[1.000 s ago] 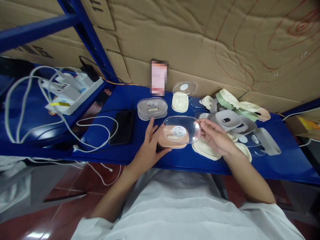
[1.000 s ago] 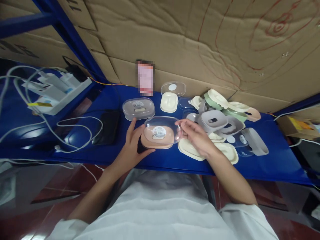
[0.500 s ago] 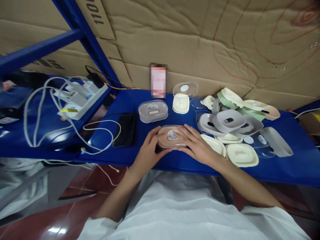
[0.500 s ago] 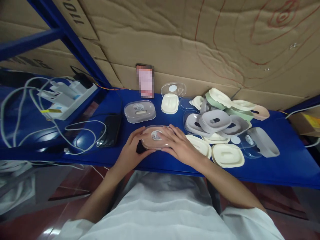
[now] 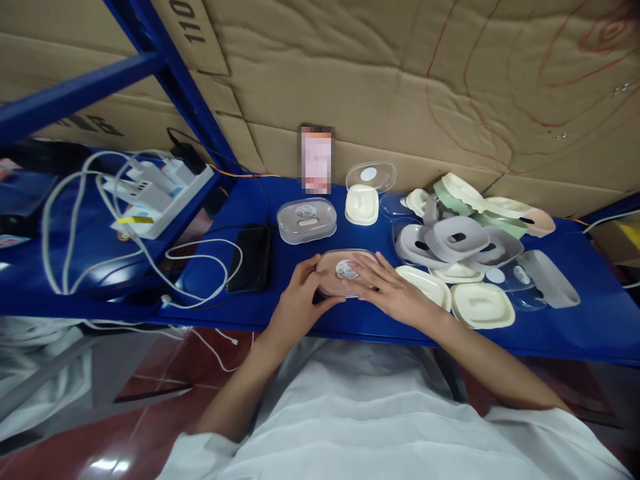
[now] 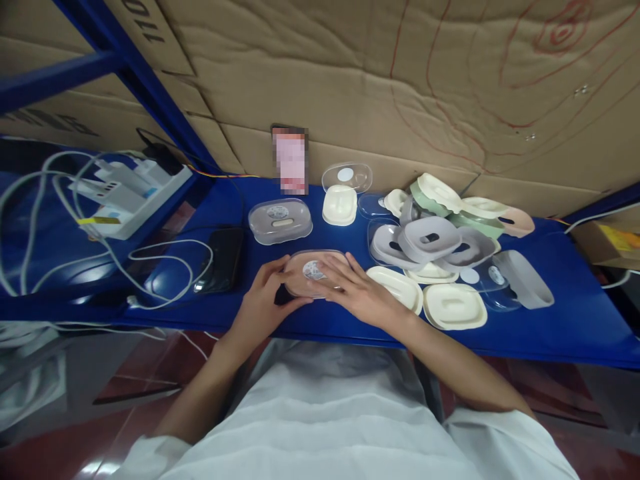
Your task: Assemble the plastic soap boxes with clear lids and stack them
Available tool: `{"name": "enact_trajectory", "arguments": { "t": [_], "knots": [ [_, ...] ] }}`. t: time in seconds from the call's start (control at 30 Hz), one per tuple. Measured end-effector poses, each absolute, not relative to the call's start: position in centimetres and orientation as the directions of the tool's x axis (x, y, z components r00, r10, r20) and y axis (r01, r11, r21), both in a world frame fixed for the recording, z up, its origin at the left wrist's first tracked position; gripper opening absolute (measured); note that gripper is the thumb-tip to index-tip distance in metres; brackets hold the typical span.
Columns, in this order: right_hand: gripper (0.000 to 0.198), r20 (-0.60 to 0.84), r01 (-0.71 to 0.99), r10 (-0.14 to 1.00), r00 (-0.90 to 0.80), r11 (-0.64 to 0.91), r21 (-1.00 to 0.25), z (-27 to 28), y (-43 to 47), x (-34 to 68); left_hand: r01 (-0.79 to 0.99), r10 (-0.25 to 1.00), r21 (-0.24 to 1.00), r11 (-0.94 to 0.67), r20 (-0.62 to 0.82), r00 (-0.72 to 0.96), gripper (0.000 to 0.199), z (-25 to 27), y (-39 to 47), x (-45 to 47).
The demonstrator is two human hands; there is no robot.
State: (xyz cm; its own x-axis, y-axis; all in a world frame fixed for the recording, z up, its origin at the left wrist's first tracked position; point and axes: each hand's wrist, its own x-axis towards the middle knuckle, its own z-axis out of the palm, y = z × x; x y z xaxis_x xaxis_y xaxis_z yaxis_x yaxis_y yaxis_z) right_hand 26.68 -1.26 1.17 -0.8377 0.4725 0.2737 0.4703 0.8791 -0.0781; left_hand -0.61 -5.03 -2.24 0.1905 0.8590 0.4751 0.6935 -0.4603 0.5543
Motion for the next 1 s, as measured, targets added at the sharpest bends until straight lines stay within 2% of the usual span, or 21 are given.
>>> {"name": "enact_trajectory", "arguments": {
  "t": [0.1, 0.23, 0.33, 0.5, 0.7, 0.83, 0.9, 1.0],
  "knots": [
    [0.079, 0.283, 0.446, 0.447, -0.849, 0.892, -0.071, 1.4, -1.3, 26.9, 0.7, 0.828, 0.507, -0.504, 0.515, 0.223, 0.045, -2.3, -5.1, -0.7],
    [0.073, 0.291, 0.415, 0.422, -0.859, 0.905, -0.087, 1.4, -1.4, 26.9, 0.661, 0.825, 0.541, -0.52, 0.519, 0.225, 0.046, -2.1, -4.9, -1.0],
    [0.068, 0.282, 0.452, 0.473, -0.835, 0.881, -0.14, 1.4, -1.3, 26.7, 0.649, 0.835, 0.562, -0.513, 0.503, 0.224, 0.049, -2.0, -4.7, -1.2],
    [0.076, 0.27, 0.498, 0.544, -0.795, 0.838, -0.224, 1.4, -1.3, 26.3, 0.639, 0.858, 0.596, -0.486, 0.466, 0.217, 0.052, -2.1, -4.8, -1.2],
    [0.067, 0.239, 0.532, 0.562, -0.792, 0.827, -0.181, 0.9, -1.3, 26.0, 0.588, 0.858, 0.636, -0.5, 0.455, 0.237, 0.048, -1.9, -4.6, -1.0],
    [0.07, 0.252, 0.54, 0.553, -0.794, 0.833, -0.123, 2.9, -1.6, 26.7, 0.615, 0.864, 0.623, -0.484, 0.453, 0.221, 0.044, -1.6, -5.1, -1.2],
    [0.062, 0.287, 0.602, 0.608, -0.74, 0.79, -0.117, 4.3, -2.3, 27.8, 0.671, 0.872, 0.588, -0.451, 0.451, 0.191, 0.043, -1.3, -5.4, -1.8],
    [0.04, 0.321, 0.735, 0.724, -0.61, 0.669, -0.112, 5.5, -4.2, 30.2, 0.768, 0.877, 0.523, -0.371, 0.469, 0.104, 0.042, -1.2, -5.5, -3.3]
  ]
}}
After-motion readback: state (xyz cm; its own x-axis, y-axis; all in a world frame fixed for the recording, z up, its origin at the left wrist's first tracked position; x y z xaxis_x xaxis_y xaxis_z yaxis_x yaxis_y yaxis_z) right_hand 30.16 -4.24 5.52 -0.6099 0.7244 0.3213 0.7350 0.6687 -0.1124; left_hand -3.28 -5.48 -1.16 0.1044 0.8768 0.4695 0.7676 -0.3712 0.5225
